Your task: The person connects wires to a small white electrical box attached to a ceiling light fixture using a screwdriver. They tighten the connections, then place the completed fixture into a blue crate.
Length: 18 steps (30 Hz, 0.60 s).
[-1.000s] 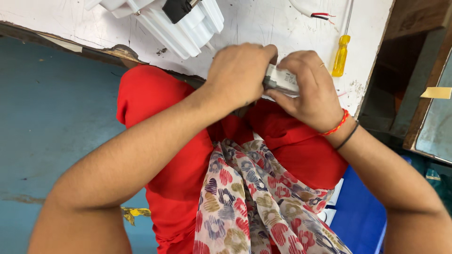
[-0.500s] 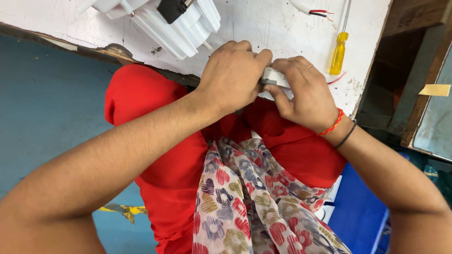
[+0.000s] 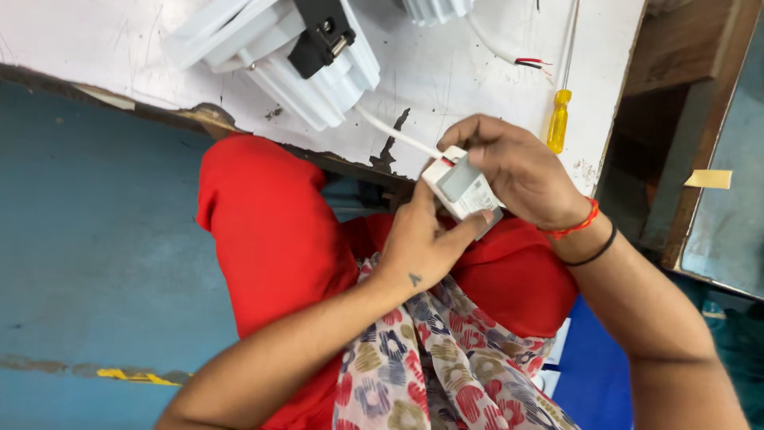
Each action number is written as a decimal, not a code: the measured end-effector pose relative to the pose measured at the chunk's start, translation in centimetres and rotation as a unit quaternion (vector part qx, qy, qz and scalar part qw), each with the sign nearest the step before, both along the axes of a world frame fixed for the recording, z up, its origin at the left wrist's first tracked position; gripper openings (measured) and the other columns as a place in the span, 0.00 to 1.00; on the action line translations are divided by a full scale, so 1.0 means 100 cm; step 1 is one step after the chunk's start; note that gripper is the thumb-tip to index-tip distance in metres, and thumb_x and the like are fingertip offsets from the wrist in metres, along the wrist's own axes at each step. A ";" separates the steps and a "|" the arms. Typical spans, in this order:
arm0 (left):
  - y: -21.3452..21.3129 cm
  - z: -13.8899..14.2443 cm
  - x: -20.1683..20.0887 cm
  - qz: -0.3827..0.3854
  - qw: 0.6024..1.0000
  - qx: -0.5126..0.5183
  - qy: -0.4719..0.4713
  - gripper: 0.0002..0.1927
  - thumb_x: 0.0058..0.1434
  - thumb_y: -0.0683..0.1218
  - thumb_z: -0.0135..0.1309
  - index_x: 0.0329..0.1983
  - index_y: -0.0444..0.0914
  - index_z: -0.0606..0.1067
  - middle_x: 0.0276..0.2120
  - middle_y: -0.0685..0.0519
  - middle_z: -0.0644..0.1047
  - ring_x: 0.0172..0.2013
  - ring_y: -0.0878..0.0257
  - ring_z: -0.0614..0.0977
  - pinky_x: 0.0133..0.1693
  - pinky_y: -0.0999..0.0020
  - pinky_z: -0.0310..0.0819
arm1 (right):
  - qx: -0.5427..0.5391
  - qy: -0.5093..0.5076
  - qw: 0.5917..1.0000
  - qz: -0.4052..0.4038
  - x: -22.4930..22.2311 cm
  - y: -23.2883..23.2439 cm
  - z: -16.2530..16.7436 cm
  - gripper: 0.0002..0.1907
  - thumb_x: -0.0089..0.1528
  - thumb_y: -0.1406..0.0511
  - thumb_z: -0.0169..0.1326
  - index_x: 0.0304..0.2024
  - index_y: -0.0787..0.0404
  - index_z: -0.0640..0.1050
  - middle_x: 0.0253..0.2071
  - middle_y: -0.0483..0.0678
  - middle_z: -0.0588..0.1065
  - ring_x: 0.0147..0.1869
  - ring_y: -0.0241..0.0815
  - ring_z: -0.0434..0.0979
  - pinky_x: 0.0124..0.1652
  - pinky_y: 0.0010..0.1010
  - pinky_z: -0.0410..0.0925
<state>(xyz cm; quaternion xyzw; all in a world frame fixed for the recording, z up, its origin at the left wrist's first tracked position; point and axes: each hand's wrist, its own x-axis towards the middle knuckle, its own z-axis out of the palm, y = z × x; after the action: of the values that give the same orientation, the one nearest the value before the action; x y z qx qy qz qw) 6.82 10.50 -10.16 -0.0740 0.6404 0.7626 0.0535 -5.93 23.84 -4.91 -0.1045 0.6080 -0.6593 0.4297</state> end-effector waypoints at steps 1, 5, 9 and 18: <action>0.000 -0.004 -0.001 -0.020 0.995 -0.093 -0.022 0.35 0.62 0.56 0.62 0.63 0.31 0.64 0.43 0.39 0.83 0.45 0.46 0.87 0.46 0.59 0.82 | 0.023 0.044 0.999 0.017 -0.002 -0.005 0.001 0.24 0.68 0.53 0.47 0.50 0.67 0.75 0.45 0.47 0.77 0.51 0.38 0.75 0.55 0.31 0.69; -0.008 -0.005 -0.001 -0.003 0.971 -0.237 0.035 0.38 0.57 0.54 0.60 0.61 0.26 0.60 0.36 0.33 0.79 0.36 0.35 0.82 0.39 0.47 0.78 | 0.185 0.186 0.963 0.056 -0.008 -0.038 -0.006 0.43 0.70 0.38 0.29 0.31 0.64 0.79 0.27 0.47 0.74 0.35 0.35 0.71 0.42 0.26 0.66; -0.011 -0.005 -0.003 -0.020 0.957 -0.291 -0.009 0.30 0.56 0.54 0.60 0.51 0.28 0.65 0.37 0.33 0.79 0.33 0.35 0.82 0.36 0.44 0.78 | 0.229 0.205 0.951 0.020 -0.006 -0.056 -0.021 0.47 0.66 0.34 0.27 0.22 0.62 0.80 0.15 0.45 0.70 0.22 0.35 0.68 0.28 0.26 0.63; -0.011 -0.002 -0.009 -0.017 0.946 -0.323 -0.005 0.28 0.57 0.51 0.58 0.51 0.28 0.65 0.42 0.34 0.77 0.31 0.34 0.82 0.33 0.42 0.77 | 0.188 0.312 0.930 -0.039 -0.007 -0.055 -0.035 0.48 0.69 0.30 0.23 0.19 0.59 0.68 0.16 0.46 0.67 0.22 0.36 0.66 0.28 0.25 0.62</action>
<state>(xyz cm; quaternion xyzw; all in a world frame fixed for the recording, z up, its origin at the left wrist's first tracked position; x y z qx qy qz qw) 5.92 9.43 -10.32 -0.0799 0.8532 0.5135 0.0430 -6.64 18.33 -8.40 -0.1986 0.8278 -0.4837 0.2034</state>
